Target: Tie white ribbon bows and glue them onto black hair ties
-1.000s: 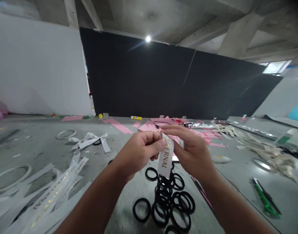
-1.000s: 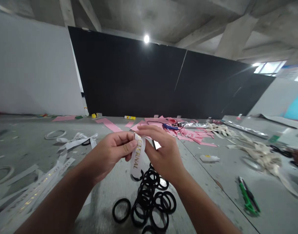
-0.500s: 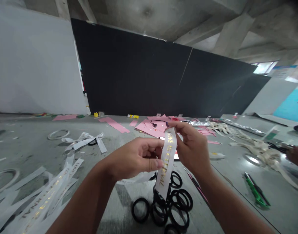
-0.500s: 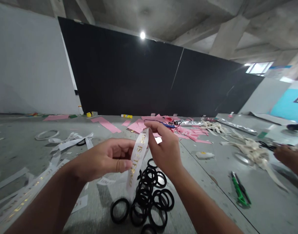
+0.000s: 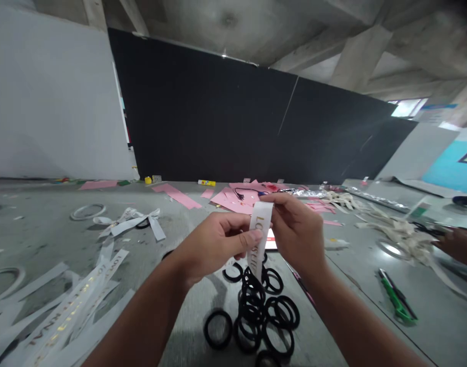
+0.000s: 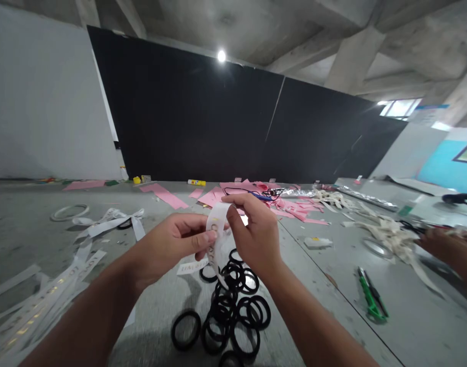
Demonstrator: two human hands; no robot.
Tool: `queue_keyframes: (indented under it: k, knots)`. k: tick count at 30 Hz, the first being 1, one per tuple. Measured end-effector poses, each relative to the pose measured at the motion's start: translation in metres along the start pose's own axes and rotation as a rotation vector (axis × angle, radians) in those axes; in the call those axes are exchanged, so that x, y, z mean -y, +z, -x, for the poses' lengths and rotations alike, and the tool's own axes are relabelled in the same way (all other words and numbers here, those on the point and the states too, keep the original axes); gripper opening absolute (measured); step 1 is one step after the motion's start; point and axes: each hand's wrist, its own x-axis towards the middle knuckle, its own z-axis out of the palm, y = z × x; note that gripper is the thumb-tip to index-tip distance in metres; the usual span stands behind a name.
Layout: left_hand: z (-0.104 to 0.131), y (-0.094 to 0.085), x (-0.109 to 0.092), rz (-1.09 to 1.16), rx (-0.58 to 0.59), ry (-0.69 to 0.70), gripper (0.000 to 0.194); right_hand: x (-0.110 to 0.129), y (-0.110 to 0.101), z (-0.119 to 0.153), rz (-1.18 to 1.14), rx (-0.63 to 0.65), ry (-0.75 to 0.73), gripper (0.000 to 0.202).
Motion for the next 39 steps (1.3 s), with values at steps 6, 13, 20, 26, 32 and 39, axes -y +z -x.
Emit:
queue_keyframes:
  k: [6,13,20,26,32,39]
  knots:
    - [-0.004,0.000,0.008,0.154,-0.173,0.082,0.018,0.002,0.004,0.000,-0.067,0.091,0.012,0.010]
    - [-0.009,0.001,0.009,0.090,-0.408,0.117,0.018,0.012,0.009,0.003,-0.170,0.251,0.086,0.014]
    - [-0.012,0.000,0.006,0.364,-0.457,0.219,0.020,0.010,0.011,0.004,-0.224,0.227,0.049,0.011]
    - [-0.010,-0.015,0.000,0.481,-0.540,0.264,0.015,0.011,0.006,0.007,-0.005,-0.180,-0.394,0.016]
    - [-0.010,-0.015,0.002,0.498,-0.590,0.228,0.018,0.014,0.001,0.010,0.122,-0.298,-0.739,0.023]
    - [-0.009,-0.016,0.000,0.479,-0.580,0.216,0.017,0.019,-0.001,0.010,0.172,-0.266,-0.740,0.023]
